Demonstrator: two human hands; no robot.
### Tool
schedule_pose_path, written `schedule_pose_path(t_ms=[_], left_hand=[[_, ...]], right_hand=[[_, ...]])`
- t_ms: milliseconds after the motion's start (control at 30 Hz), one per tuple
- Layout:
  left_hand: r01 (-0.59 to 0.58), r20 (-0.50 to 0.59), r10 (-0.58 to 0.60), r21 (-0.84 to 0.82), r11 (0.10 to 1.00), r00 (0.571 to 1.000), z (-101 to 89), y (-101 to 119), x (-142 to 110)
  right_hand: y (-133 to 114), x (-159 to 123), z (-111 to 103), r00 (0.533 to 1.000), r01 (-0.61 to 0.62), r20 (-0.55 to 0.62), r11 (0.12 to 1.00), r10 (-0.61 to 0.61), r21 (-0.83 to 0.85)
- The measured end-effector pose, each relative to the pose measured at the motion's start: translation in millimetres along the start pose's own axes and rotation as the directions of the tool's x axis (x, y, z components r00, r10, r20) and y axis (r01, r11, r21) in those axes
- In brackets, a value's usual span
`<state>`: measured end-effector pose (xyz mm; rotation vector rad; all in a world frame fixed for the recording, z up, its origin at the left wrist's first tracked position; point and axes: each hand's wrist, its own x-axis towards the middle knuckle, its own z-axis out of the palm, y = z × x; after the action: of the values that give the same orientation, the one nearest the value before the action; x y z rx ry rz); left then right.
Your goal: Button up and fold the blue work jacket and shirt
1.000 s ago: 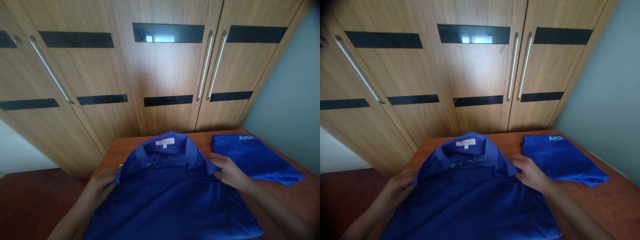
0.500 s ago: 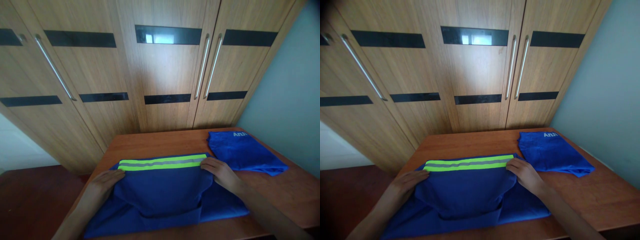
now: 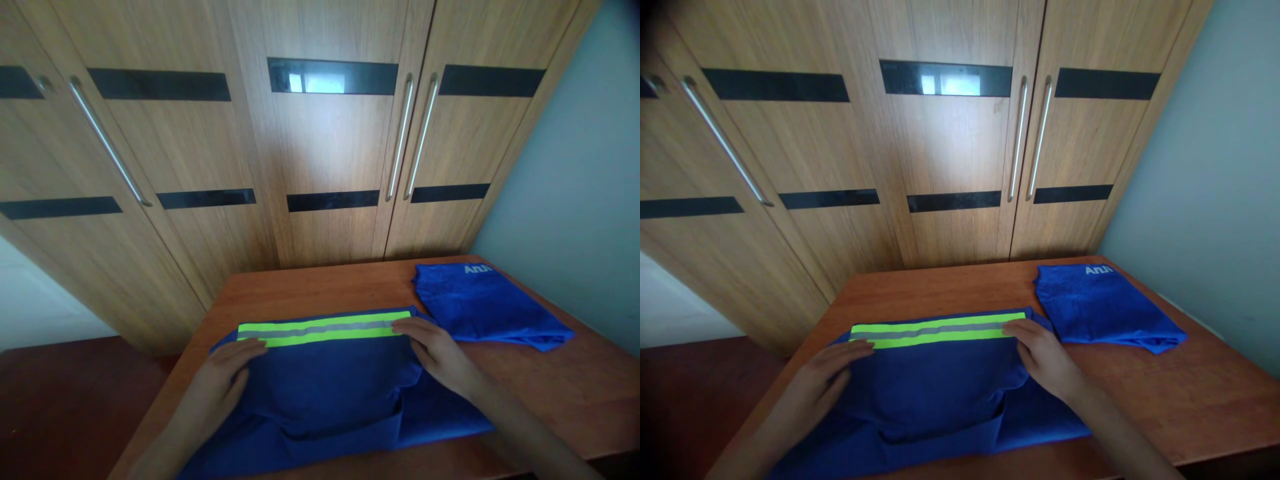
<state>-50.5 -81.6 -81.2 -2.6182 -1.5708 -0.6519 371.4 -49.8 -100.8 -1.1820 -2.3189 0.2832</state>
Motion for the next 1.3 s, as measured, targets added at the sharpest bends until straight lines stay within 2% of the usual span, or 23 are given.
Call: schedule_pose_path(t_ms=[67, 167, 267, 367, 467, 600, 767, 867, 967, 1033, 1100, 1133, 1200, 1267, 1300], left_hand=[[-0.004, 0.042, 0.003, 0.025, 1.000, 0.999, 9.1, 35, 19], [-0.080, 0.156, 0.070, 0.060, 0.995, 0.985, 39.9, 76, 38], [-0.093, 0.208, 0.079, 0.057, 0.994, 0.975, 70.4, 88, 41], [-0.064, 0.226, 0.049, 0.058, 0.996, 0.973, 82.8, 81, 33], [-0.056, 0.226, 0.041, 0.059, 0.997, 0.973, 81.2, 76, 27], [-0.044, 0.237, 0.031, 0.048, 0.998, 0.971, 75.0, 75, 24], [0.021, 0.318, -0.021, 0.002, 1.000, 0.948, 64.6, 79, 26], [0.062, 0.339, -0.048, -0.030, 0.998, 0.940, 58.3, 86, 27], [0.047, 0.324, -0.032, -0.039, 0.998, 0.946, 57.7, 97, 27], [0.021, 0.305, -0.012, -0.027, 0.999, 0.952, 61.5, 104, 27], [0.001, 0.285, 0.000, -0.006, 1.000, 0.958, 67.6, 108, 27], [-0.006, 0.277, 0.005, 0.005, 1.000, 0.961, 70.8, 109, 27], [-0.017, 0.266, 0.009, 0.025, 1.000, 0.964, 76.1, 110, 27], [-0.023, 0.257, 0.013, 0.037, 0.999, 0.966, 78.8, 110, 26], [-0.026, 0.254, 0.014, 0.040, 0.999, 0.967, 79.0, 110, 26]], right_hand=[[-25, 15, 9, 1.000, -0.022, -0.002, 0.999, 0.022, -0.039], [-54, 28, 37, 0.996, 0.018, 0.089, 0.991, -0.006, -0.131], [-56, 27, 61, 0.987, -0.004, 0.156, 0.982, 0.034, -0.190], [-39, 17, 68, 0.983, -0.026, 0.168, 0.971, 0.067, -0.236], [-21, 5, 64, 0.989, -0.044, 0.122, 0.957, 0.082, -0.286], [-4, -17, 58, 0.990, -0.135, -0.006, 0.918, 0.144, -0.372], [8, -54, 51, 0.963, -0.262, -0.155, 0.894, 0.220, -0.364], [19, -74, 43, 0.900, -0.405, -0.278, 0.880, 0.335, -0.250], [31, -87, 31, 0.784, -0.549, -0.334, 0.835, 0.523, 0.020], [36, -92, 20, 0.674, -0.623, -0.254, 0.719, 0.693, 0.309], [35, -91, 6, 0.586, -0.632, -0.070, 0.509, 0.807, 0.585], [33, -90, -1, 0.570, -0.616, 0.045, 0.391, 0.820, 0.684], [26, -84, -13, 0.590, -0.586, 0.277, 0.166, 0.759, 0.793], [20, -76, -23, 0.610, -0.581, 0.455, -0.024, 0.649, 0.814], [18, -71, -26, 0.606, -0.583, 0.517, -0.105, 0.605, 0.805]])
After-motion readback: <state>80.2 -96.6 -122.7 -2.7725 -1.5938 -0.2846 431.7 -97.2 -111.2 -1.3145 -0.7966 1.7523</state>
